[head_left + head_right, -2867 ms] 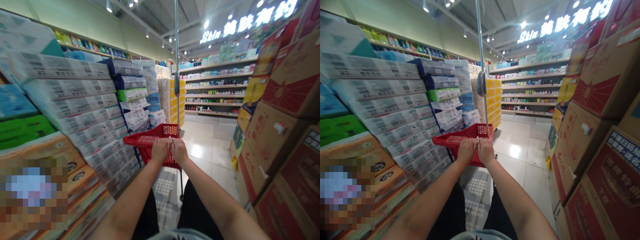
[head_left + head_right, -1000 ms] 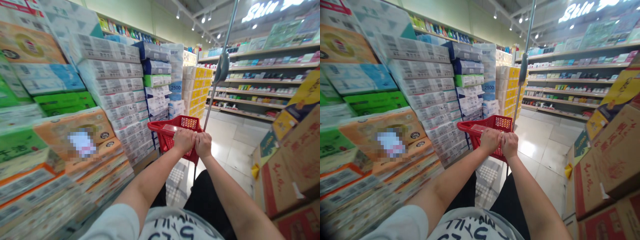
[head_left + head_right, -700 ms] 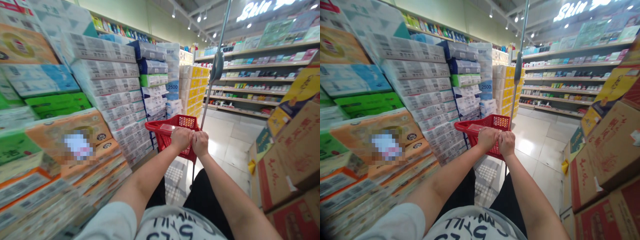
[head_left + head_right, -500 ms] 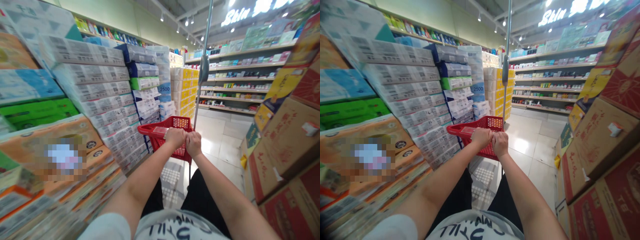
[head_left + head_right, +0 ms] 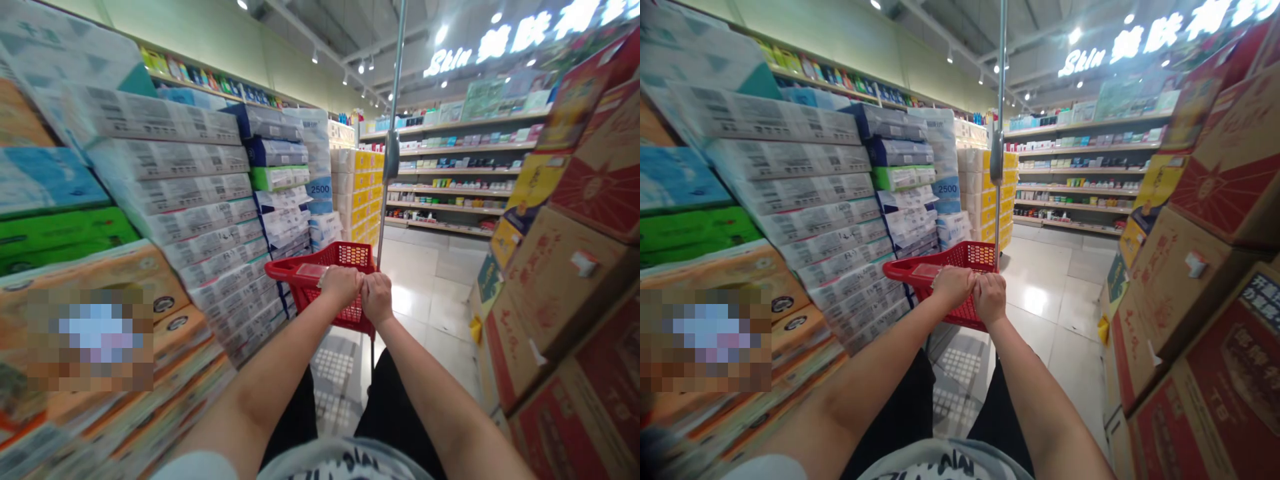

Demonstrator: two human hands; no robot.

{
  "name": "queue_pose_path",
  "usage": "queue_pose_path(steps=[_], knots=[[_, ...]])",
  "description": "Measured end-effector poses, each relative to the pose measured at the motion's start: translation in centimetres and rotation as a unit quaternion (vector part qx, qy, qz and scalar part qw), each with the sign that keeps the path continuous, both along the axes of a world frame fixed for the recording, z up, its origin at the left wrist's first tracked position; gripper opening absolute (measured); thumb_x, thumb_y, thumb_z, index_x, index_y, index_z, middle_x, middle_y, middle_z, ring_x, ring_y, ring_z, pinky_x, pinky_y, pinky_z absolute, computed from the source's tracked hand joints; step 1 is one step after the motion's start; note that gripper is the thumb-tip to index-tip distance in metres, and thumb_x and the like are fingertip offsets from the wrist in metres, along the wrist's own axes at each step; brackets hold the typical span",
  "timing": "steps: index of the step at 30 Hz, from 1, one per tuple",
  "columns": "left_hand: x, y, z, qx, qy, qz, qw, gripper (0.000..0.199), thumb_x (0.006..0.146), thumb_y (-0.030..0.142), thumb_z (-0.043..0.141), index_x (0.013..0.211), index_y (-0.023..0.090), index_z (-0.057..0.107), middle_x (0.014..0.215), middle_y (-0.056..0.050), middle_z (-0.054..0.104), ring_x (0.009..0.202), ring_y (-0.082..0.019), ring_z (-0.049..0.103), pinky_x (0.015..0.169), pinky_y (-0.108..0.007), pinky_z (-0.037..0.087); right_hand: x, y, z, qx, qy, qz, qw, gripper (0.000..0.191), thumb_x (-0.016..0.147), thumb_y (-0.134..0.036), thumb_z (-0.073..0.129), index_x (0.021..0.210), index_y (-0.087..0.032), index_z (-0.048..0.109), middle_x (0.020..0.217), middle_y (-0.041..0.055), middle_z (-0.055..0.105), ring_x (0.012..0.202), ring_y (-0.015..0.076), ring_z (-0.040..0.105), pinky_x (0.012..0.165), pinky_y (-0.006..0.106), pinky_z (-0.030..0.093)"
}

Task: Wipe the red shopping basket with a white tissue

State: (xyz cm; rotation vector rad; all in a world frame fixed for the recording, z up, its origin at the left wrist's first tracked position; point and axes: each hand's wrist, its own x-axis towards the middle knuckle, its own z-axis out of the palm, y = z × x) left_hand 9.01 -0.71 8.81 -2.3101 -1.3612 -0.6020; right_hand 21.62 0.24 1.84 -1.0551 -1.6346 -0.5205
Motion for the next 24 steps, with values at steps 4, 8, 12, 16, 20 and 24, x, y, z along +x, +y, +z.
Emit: queue_pose_path(steps=[4,8,12,16,20,24], knots=[[-0.5,-0.9,-1.8,0.097,-0.066,-0.053,0.992,0.025,0.094,0.027,0.040,0.101,0.019,0.064,0.101,-0.007,0.071,0.103,-0.021,0.062,0.097,-0.039,0.039,0.2,0.0,0.1,0.006,0.005,0.002,1.000,0.027,0.097,-0.020,0.038,0.074,-0.020,0.054,0.074,0.0040,0.054,0.077,0.0198,0.047,0.083,0.035,0.039],[-0.3,-0.7,-1.6,0.081,-0.071,-0.021,0.994,0.020,0.091,0.026,0.045,0.087,0.020,0.063,0.089,-0.005,0.071,0.090,-0.022,0.064,0.088,-0.039,0.043,0.3,-0.1,0.0,0.015,-0.001,0.006,1.000,0.027,0.096,-0.019,0.037,0.076,-0.020,0.054,0.074,0.0042,0.055,0.077,0.0202,0.048,0.082,0.036,0.040],[-0.8,0.0,-1.0,0.055,-0.016,-0.050,0.997,0.028,0.095,0.030,0.040,0.084,0.020,0.064,0.084,-0.004,0.072,0.084,-0.020,0.066,0.085,-0.039,0.044,0.3,0.0,-0.1,0.012,0.002,-0.002,1.000,0.026,0.096,-0.020,0.038,0.078,-0.020,0.057,0.076,0.0052,0.056,0.079,0.0212,0.049,0.082,0.037,0.041],[-3.2,-0.4,-3.8,0.150,0.007,-0.104,0.983,0.032,0.094,0.028,0.044,0.123,0.022,0.057,0.129,-0.007,0.063,0.129,-0.025,0.049,0.109,-0.046,0.031,0.6,-0.2,0.1,0.012,-0.003,-0.002,1.000,0.025,0.096,-0.019,0.040,0.082,-0.018,0.061,0.078,0.0061,0.060,0.081,0.0211,0.051,0.085,0.037,0.042],[-5.3,-0.7,-5.0,0.172,0.034,-0.113,0.978,0.039,0.093,0.029,0.048,0.132,0.027,0.052,0.137,-0.005,0.057,0.136,-0.025,0.041,0.109,-0.045,0.031,0.7,-0.8,0.5,0.038,-0.039,-0.008,0.998,0.022,0.096,-0.019,0.045,0.106,-0.017,0.064,0.095,0.0072,0.068,0.095,0.0223,0.056,0.095,0.040,0.041],[-4.7,-0.7,-3.7,0.132,-0.038,-0.052,0.989,0.037,0.095,0.032,0.044,0.130,0.025,0.053,0.133,-0.005,0.060,0.128,-0.022,0.050,0.101,-0.041,0.039,0.0,-1.4,0.3,0.060,-0.118,0.000,0.991,0.034,0.095,-0.017,0.047,0.127,-0.017,0.057,0.122,0.0089,0.064,0.115,0.0240,0.053,0.106,0.042,0.035]])
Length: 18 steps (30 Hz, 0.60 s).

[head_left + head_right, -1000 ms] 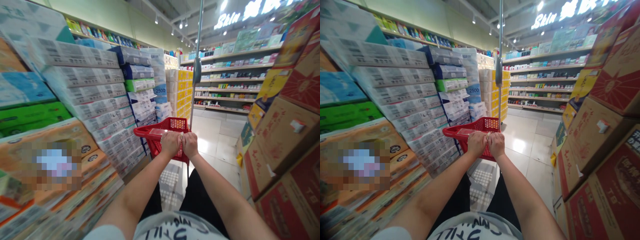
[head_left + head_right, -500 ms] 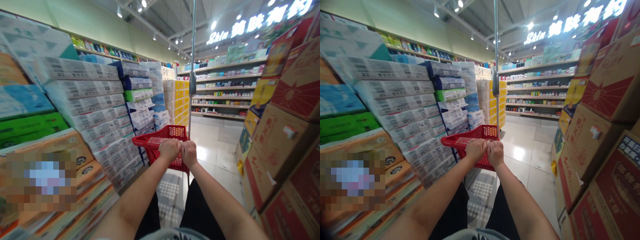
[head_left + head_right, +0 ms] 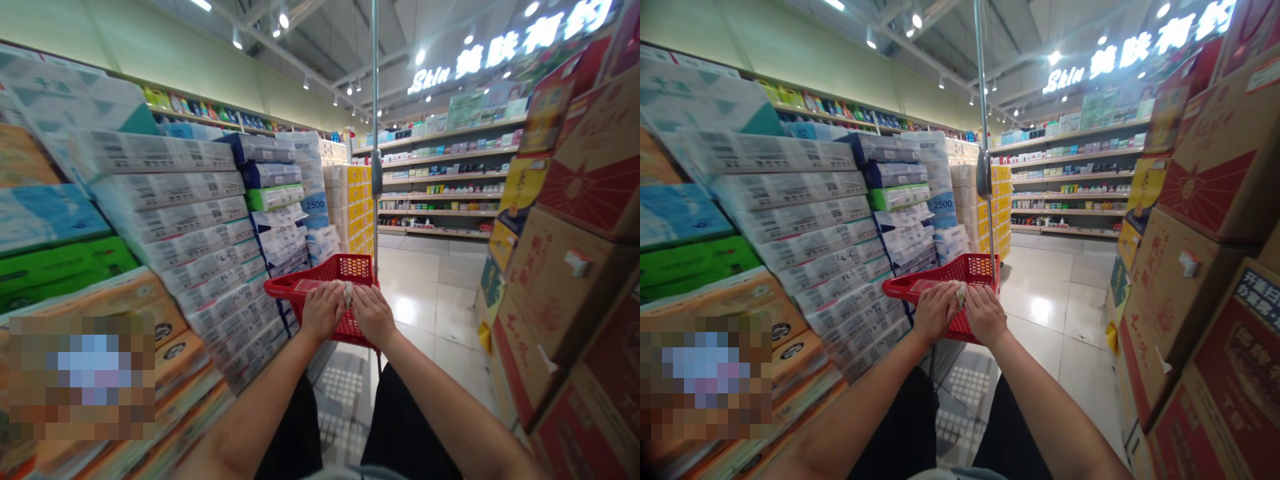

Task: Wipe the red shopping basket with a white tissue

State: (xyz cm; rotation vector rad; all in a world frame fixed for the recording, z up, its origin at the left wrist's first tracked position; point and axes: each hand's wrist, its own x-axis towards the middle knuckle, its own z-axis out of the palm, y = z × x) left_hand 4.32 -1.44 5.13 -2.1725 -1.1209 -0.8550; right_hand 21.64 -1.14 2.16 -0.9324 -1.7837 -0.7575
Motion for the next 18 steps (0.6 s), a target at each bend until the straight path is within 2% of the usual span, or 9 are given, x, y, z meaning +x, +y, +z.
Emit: queue_pose_path(steps=[3,6,8,11,13,16,18], knots=[[0.9,-0.3,0.3,0.002,-0.043,0.027,0.999,0.038,0.094,0.029,0.044,0.130,0.023,0.053,0.134,-0.007,0.059,0.130,-0.024,0.047,0.108,-0.043,0.034,-0.5,-0.2,-0.6,-0.022,-0.005,0.002,1.000,0.041,0.094,-0.016,0.045,0.135,-0.015,0.051,0.127,0.0115,0.060,0.120,0.0252,0.052,0.107,0.044,0.036],[0.5,-0.3,0.1,0.003,0.011,-0.014,1.000,0.044,0.092,0.031,0.047,0.135,0.022,0.049,0.139,-0.006,0.055,0.136,-0.025,0.041,0.114,-0.043,0.029,-0.6,-0.2,-1.1,-0.030,0.003,-0.003,1.000,0.044,0.093,-0.016,0.045,0.137,-0.014,0.048,0.126,0.0131,0.060,0.121,0.0274,0.050,0.107,0.046,0.036],[-0.3,0.2,0.3,-0.005,0.022,-0.018,1.000,0.044,0.093,0.031,0.044,0.137,0.024,0.047,0.139,-0.005,0.055,0.134,-0.023,0.044,0.114,-0.042,0.029,-0.4,-0.3,-1.2,-0.021,0.006,-0.011,1.000,0.044,0.093,-0.017,0.045,0.137,-0.015,0.047,0.125,0.0122,0.060,0.121,0.0272,0.050,0.107,0.046,0.037],[-1.3,0.9,0.6,-0.001,-0.055,0.045,0.997,0.042,0.095,0.027,0.038,0.135,0.021,0.047,0.133,-0.007,0.059,0.127,-0.023,0.051,0.112,-0.042,0.034,-0.2,-0.3,-1.4,-0.004,0.016,-0.019,1.000,0.042,0.093,-0.017,0.045,0.135,-0.017,0.048,0.121,0.0104,0.061,0.119,0.0266,0.050,0.107,0.046,0.037],[-1.3,0.9,0.5,0.007,-0.077,0.060,0.995,0.042,0.094,0.024,0.038,0.134,0.018,0.049,0.134,-0.009,0.059,0.127,-0.024,0.050,0.111,-0.043,0.035,-0.2,-0.2,-1.6,0.008,0.028,-0.018,0.999,0.041,0.093,-0.017,0.046,0.134,-0.017,0.048,0.118,0.0101,0.061,0.117,0.0266,0.050,0.106,0.047,0.038],[-1.0,0.4,0.4,-0.001,-0.004,0.003,1.000,0.043,0.091,0.025,0.044,0.132,0.019,0.051,0.140,-0.008,0.054,0.132,-0.025,0.045,0.113,-0.043,0.034,0.0,0.0,-1.9,0.008,0.046,-0.016,0.999,0.040,0.092,-0.017,0.045,0.132,-0.019,0.048,0.117,0.0097,0.060,0.116,0.0265,0.049,0.106,0.049,0.037],[-1.0,0.2,0.6,-0.013,0.016,-0.015,1.000,0.043,0.090,0.024,0.045,0.132,0.021,0.051,0.140,-0.006,0.054,0.132,-0.023,0.046,0.114,-0.042,0.033,0.2,0.1,-2.1,-0.002,0.049,-0.012,0.999,0.040,0.092,-0.017,0.045,0.132,-0.020,0.048,0.117,0.0096,0.059,0.117,0.0265,0.048,0.107,0.049,0.036]])
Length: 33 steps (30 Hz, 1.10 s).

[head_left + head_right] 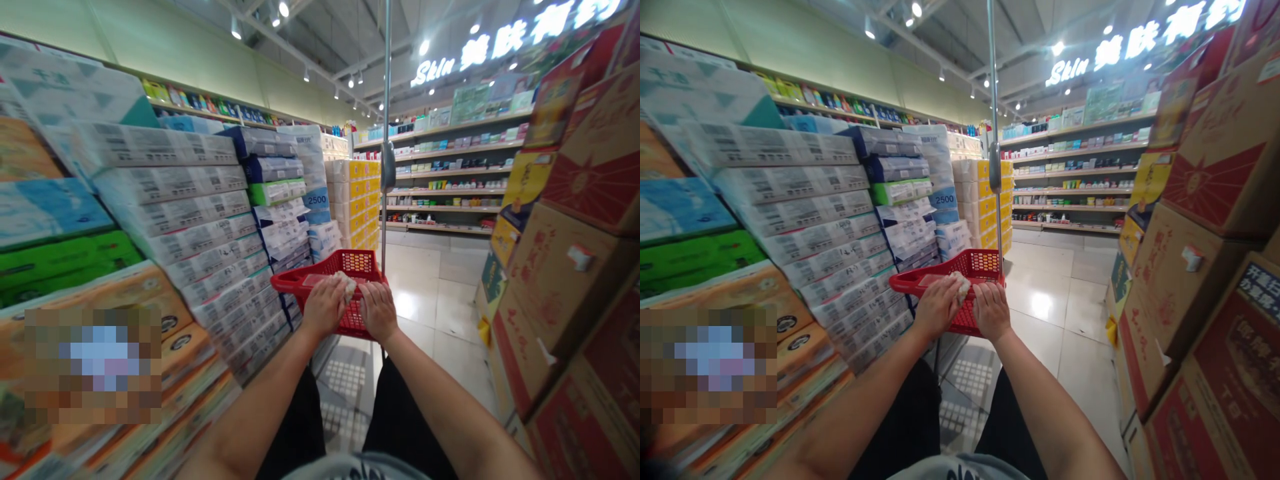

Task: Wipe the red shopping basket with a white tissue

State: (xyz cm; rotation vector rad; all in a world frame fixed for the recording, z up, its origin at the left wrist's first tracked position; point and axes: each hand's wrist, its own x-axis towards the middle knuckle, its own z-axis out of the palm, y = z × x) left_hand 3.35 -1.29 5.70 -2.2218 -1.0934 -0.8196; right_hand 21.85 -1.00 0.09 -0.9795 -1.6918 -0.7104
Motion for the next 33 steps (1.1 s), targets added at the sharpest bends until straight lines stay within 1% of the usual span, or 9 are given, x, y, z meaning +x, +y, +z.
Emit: queue_pose_path(steps=[3,5,10,14,16,22,27,30,33], knots=[[-0.3,0.1,0.4,-0.012,-0.058,0.042,0.997,0.043,0.089,0.019,0.041,0.131,0.024,0.051,0.134,-0.004,0.059,0.126,-0.020,0.051,0.114,-0.041,0.034,0.3,0.0,0.0,-0.012,-0.003,0.012,1.000,0.040,0.092,-0.017,0.046,0.132,-0.020,0.048,0.118,0.0100,0.059,0.117,0.0263,0.047,0.107,0.050,0.035],[-0.3,0.2,0.2,-0.009,-0.077,0.061,0.995,0.043,0.089,0.018,0.041,0.130,0.024,0.051,0.134,-0.004,0.058,0.127,-0.021,0.050,0.113,-0.042,0.034,0.3,0.0,0.1,-0.010,0.002,0.011,1.000,0.039,0.091,-0.017,0.046,0.130,-0.019,0.049,0.117,0.0102,0.059,0.116,0.0264,0.047,0.107,0.050,0.035],[-0.5,0.1,-0.6,0.012,-0.001,0.000,1.000,0.046,0.089,0.024,0.046,0.135,0.023,0.049,0.140,-0.006,0.054,0.133,-0.026,0.044,0.113,-0.045,0.033,0.2,0.0,0.4,0.017,0.017,-0.007,1.000,0.034,0.091,-0.017,0.046,0.125,-0.016,0.051,0.114,0.0108,0.059,0.114,0.0267,0.047,0.106,0.050,0.036],[-1.1,0.9,-0.4,0.020,-0.067,0.010,0.998,0.042,0.090,0.023,0.043,0.131,0.021,0.052,0.132,-0.007,0.060,0.126,-0.023,0.051,0.111,-0.045,0.035,0.2,0.2,0.3,0.022,0.013,-0.004,1.000,0.033,0.092,-0.017,0.045,0.124,-0.015,0.052,0.114,0.0101,0.059,0.113,0.0257,0.048,0.106,0.048,0.037],[-0.7,1.1,-0.3,0.029,-0.087,0.014,0.996,0.040,0.090,0.022,0.042,0.128,0.019,0.054,0.129,-0.008,0.061,0.124,-0.024,0.051,0.110,-0.046,0.037,0.2,0.3,0.3,0.019,0.019,-0.005,1.000,0.033,0.091,-0.017,0.045,0.123,-0.014,0.053,0.114,0.0101,0.059,0.114,0.0255,0.048,0.107,0.048,0.036],[2.0,0.6,-0.1,0.038,0.004,-0.070,0.997,0.039,0.090,0.023,0.048,0.127,0.021,0.057,0.135,-0.006,0.058,0.130,-0.025,0.047,0.110,-0.043,0.036,0.9,0.2,0.3,-0.003,0.020,0.008,1.000,0.036,0.090,-0.016,0.044,0.125,-0.015,0.052,0.115,0.0100,0.059,0.114,0.0249,0.047,0.107,0.048,0.036],[0.6,1.5,0.6,0.043,0.012,-0.037,0.998,0.041,0.089,0.020,0.045,0.129,0.022,0.054,0.133,-0.006,0.061,0.121,-0.022,0.055,0.110,-0.044,0.032,1.3,0.3,0.3,0.008,0.023,0.001,1.000,0.035,0.089,-0.016,0.044,0.123,-0.015,0.053,0.115,0.0100,0.059,0.115,0.0255,0.046,0.108,0.049,0.035],[0.1,2.0,0.3,0.067,0.011,-0.022,0.997,0.042,0.088,0.019,0.044,0.129,0.017,0.054,0.134,-0.009,0.059,0.123,-0.024,0.053,0.109,-0.044,0.032,1.1,0.7,0.2,0.008,0.039,-0.001,0.999,0.035,0.087,-0.016,0.045,0.121,-0.015,0.053,0.114,0.0097,0.058,0.115,0.0256,0.046,0.107,0.049,0.035],[0.1,2.2,0.1,0.077,0.031,-0.029,0.996,0.045,0.087,0.019,0.046,0.131,0.018,0.053,0.136,-0.010,0.057,0.125,-0.025,0.052,0.109,-0.043,0.033,0.9,1.0,0.1,0.001,0.049,-0.009,0.999,0.035,0.085,-0.017,0.046,0.119,-0.016,0.054,0.113,0.0092,0.058,0.114,0.0253,0.046,0.108,0.049,0.034]])
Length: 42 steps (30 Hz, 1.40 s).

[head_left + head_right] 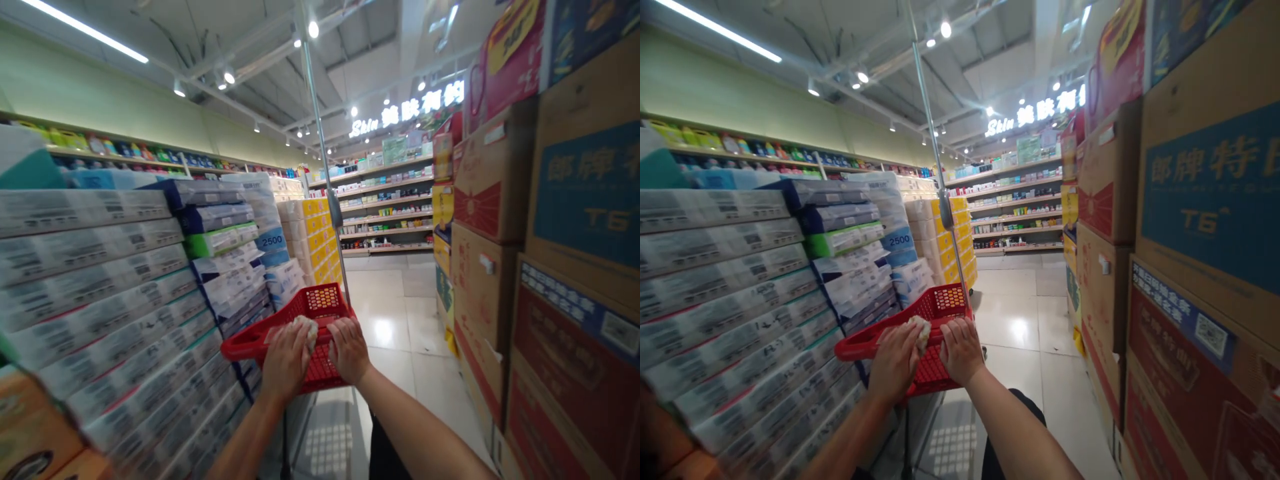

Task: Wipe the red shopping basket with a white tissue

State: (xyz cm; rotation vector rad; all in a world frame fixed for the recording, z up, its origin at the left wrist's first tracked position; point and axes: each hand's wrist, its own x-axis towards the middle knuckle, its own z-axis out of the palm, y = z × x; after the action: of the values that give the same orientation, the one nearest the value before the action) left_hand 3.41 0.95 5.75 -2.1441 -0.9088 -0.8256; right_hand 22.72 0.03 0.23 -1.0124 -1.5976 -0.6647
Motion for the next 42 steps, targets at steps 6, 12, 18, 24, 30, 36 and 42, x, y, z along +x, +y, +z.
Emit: queue_pose_path(steps=[6,12,18,24,30,36,42], knots=[[-1.2,1.6,0.8,-0.026,-0.041,0.029,0.998,0.040,0.090,0.023,0.039,0.127,0.023,0.057,0.125,-0.004,0.065,0.114,-0.022,0.060,0.100,-0.041,0.041,0.0,0.4,0.2,-0.004,0.009,-0.006,1.000,0.035,0.083,-0.015,0.048,0.118,-0.018,0.053,0.112,0.0078,0.059,0.113,0.0243,0.048,0.109,0.047,0.034],[-0.1,1.4,-0.1,-0.003,-0.015,0.012,1.000,0.042,0.088,0.022,0.043,0.128,0.022,0.057,0.132,-0.005,0.061,0.121,-0.023,0.056,0.105,-0.043,0.039,0.0,0.8,-0.1,0.006,0.028,-0.007,1.000,0.038,0.081,-0.013,0.046,0.117,-0.019,0.053,0.112,0.0083,0.059,0.113,0.0245,0.049,0.109,0.049,0.034],[0.4,0.7,2.0,-0.093,-0.017,0.010,0.996,0.037,0.092,0.026,0.042,0.124,0.025,0.059,0.128,-0.002,0.064,0.118,-0.020,0.058,0.102,-0.040,0.044,0.4,0.5,0.1,-0.008,0.036,-0.007,0.999,0.037,0.081,-0.013,0.046,0.117,-0.019,0.053,0.112,0.0079,0.060,0.112,0.0245,0.050,0.109,0.049,0.037],[1.1,0.3,2.3,-0.110,-0.045,0.017,0.993,0.037,0.093,0.025,0.039,0.124,0.024,0.060,0.125,-0.004,0.065,0.119,-0.020,0.058,0.104,-0.039,0.044,0.8,0.0,0.5,-0.007,0.039,-0.006,0.999,0.033,0.083,-0.013,0.047,0.115,-0.020,0.054,0.110,0.0065,0.061,0.111,0.0236,0.051,0.109,0.048,0.037],[1.4,-0.2,2.2,-0.089,-0.011,-0.013,0.996,0.037,0.091,0.025,0.044,0.125,0.022,0.059,0.127,-0.006,0.064,0.118,-0.021,0.059,0.104,-0.041,0.047,1.7,-0.6,0.4,0.017,0.049,0.000,0.999,0.032,0.083,-0.011,0.046,0.113,-0.019,0.056,0.109,0.0068,0.062,0.111,0.0241,0.051,0.107,0.050,0.039],[2.6,-0.7,4.3,-0.169,-0.023,-0.035,0.985,0.038,0.097,0.026,0.032,0.121,0.024,0.062,0.121,-0.003,0.068,0.114,-0.017,0.062,0.102,-0.036,0.048,2.4,-1.1,0.4,0.038,0.062,0.001,0.997,0.034,0.083,-0.009,0.045,0.113,-0.019,0.058,0.109,0.0064,0.063,0.113,0.0245,0.052,0.106,0.050,0.040],[5.3,-1.6,2.9,-0.087,0.015,-0.030,0.996,0.035,0.094,0.029,0.042,0.120,0.023,0.064,0.124,-0.006,0.067,0.116,-0.022,0.061,0.100,-0.041,0.050,2.1,-1.1,0.5,0.049,0.079,-0.004,0.996,0.036,0.082,-0.006,0.043,0.112,-0.019,0.058,0.108,0.0058,0.064,0.111,0.0242,0.053,0.103,0.048,0.042]])
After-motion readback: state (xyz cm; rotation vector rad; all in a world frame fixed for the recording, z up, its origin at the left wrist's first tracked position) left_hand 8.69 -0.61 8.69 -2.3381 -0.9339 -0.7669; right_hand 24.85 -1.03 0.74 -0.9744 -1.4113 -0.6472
